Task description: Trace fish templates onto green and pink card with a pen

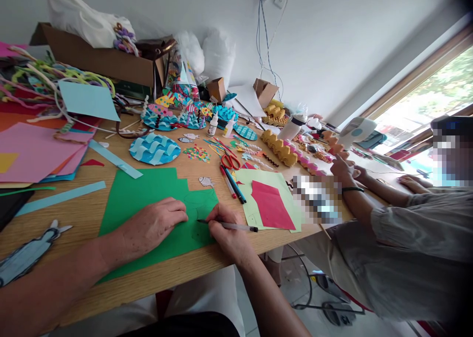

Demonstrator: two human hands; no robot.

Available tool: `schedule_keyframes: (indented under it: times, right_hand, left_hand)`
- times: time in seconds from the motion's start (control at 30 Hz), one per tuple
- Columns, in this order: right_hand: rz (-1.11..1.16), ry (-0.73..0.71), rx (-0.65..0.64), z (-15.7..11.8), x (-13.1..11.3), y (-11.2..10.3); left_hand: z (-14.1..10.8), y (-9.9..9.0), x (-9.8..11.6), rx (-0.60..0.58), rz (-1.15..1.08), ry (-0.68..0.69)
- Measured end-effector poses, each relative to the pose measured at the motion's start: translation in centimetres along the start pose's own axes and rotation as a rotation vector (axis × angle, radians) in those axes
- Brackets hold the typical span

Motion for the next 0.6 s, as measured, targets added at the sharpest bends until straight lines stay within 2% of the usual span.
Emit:
schedule_keyframes:
  times: [0.2,0.6]
  right_hand:
    - [0.037,0.005,-0.004,0.13,0.48,0.44]
    - [-0.068,-0.015,-0.026,0.17,0.11,0.76]
  left_hand:
    - [-0.02,0.19,-0.08,-0.010,-0.005,-0.006]
    - [-0.12,0.63,-0.45,-0.038,-0.028,-0.023]
Point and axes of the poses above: each hand's wrist, its own z-axis towards the middle knuckle, its own y-axis out of the palm, x = y × z, the point moved 10 cm from there along z, towards the middle knuckle, and after that the axes turned 6 degrees about -x, right-handed, at the moved point
